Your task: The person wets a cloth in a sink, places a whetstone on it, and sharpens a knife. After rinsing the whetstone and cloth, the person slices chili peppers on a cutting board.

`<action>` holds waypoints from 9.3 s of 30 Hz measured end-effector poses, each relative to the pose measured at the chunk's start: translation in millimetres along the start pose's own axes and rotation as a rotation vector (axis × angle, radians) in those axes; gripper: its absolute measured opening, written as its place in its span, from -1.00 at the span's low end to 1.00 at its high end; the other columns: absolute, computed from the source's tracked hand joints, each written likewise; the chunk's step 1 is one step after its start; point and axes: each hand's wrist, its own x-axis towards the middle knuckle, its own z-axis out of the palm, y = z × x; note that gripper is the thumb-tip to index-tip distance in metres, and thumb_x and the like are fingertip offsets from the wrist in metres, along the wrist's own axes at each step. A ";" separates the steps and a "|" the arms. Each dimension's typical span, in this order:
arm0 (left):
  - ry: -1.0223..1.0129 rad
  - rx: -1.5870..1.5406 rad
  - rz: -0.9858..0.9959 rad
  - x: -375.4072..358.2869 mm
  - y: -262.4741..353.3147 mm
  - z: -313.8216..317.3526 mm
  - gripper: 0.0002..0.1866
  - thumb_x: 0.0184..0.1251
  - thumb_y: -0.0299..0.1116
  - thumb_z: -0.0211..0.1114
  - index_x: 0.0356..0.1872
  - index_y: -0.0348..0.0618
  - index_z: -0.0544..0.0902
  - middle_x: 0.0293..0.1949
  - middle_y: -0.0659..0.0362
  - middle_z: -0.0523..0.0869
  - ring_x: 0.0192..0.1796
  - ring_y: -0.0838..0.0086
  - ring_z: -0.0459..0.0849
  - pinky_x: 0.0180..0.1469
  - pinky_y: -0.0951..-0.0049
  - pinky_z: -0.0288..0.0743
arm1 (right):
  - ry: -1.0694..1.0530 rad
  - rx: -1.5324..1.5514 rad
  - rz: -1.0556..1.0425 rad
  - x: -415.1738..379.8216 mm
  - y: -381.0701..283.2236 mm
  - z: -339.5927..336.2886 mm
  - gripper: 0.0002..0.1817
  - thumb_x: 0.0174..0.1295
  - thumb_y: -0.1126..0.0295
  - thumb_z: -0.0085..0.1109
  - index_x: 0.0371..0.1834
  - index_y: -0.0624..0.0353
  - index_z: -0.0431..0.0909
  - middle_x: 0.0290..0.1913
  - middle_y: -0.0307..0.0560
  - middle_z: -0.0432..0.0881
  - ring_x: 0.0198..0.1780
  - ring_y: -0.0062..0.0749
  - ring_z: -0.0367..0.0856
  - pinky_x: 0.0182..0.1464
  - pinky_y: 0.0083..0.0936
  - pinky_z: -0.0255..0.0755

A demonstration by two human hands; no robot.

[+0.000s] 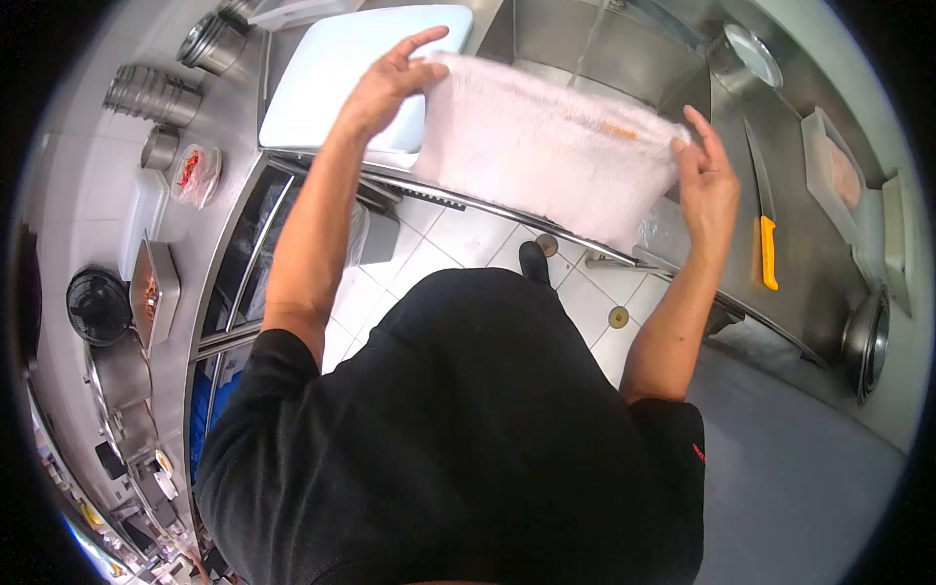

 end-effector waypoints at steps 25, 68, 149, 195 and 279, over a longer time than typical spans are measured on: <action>-0.001 0.881 0.264 -44.4 -71.6 43.7 -0.57 0.29 -0.29 0.35 0.20 0.03 0.67 -0.12 -0.02 0.70 -0.01 0.07 0.66 0.10 0.15 0.58 | -0.356 -0.480 -0.316 -41.2 54.8 54.4 -0.60 0.22 0.36 0.33 0.16 -0.03 0.69 0.01 0.02 0.65 0.08 0.00 0.55 0.17 -0.19 0.46; 0.410 1.279 -0.422 18.0 -110.0 49.1 -0.33 0.59 0.04 -0.03 0.62 0.13 0.13 0.63 -0.10 0.04 0.66 -0.07 -0.07 0.57 -0.34 -0.23 | 0.044 -0.821 0.522 47.6 176.0 -148.4 -0.30 0.42 -0.10 0.07 0.56 -0.05 0.33 0.45 0.32 0.37 0.48 0.17 0.32 0.45 -0.07 0.25; 1.073 -0.381 -1.317 -477.5 -252.5 13.9 -0.40 0.40 0.10 0.28 0.37 0.04 0.54 -0.17 0.28 0.71 -0.24 0.47 0.61 -0.26 0.31 0.51 | -0.918 -0.297 -0.129 174.3 -120.0 418.3 -0.45 0.33 0.07 0.28 0.38 -0.11 0.56 0.05 0.13 0.76 0.09 -0.20 0.72 0.20 -0.39 0.49; 0.999 -0.566 -1.183 -566.6 -293.0 -72.0 -0.36 0.41 0.08 0.30 0.39 -0.03 0.50 -0.09 0.24 0.67 -0.21 0.49 0.56 -0.27 0.41 0.45 | -1.308 -0.422 -0.263 -135.3 -163.9 451.7 -0.42 0.31 0.14 0.31 0.33 0.16 0.45 -0.20 0.21 0.75 -0.13 -0.03 0.78 -0.03 -0.16 0.58; 0.260 1.511 -0.125 -106.2 -114.3 -536.6 -0.81 0.33 -0.19 0.31 -0.13 0.19 0.81 0.20 0.23 0.68 0.45 0.10 0.41 0.44 0.03 0.28 | -0.583 -0.271 0.176 27.8 -111.5 370.4 -0.68 0.59 0.05 -0.11 -0.11 0.08 0.40 -0.64 -0.30 0.34 -0.77 -0.59 0.25 -0.76 -0.53 0.16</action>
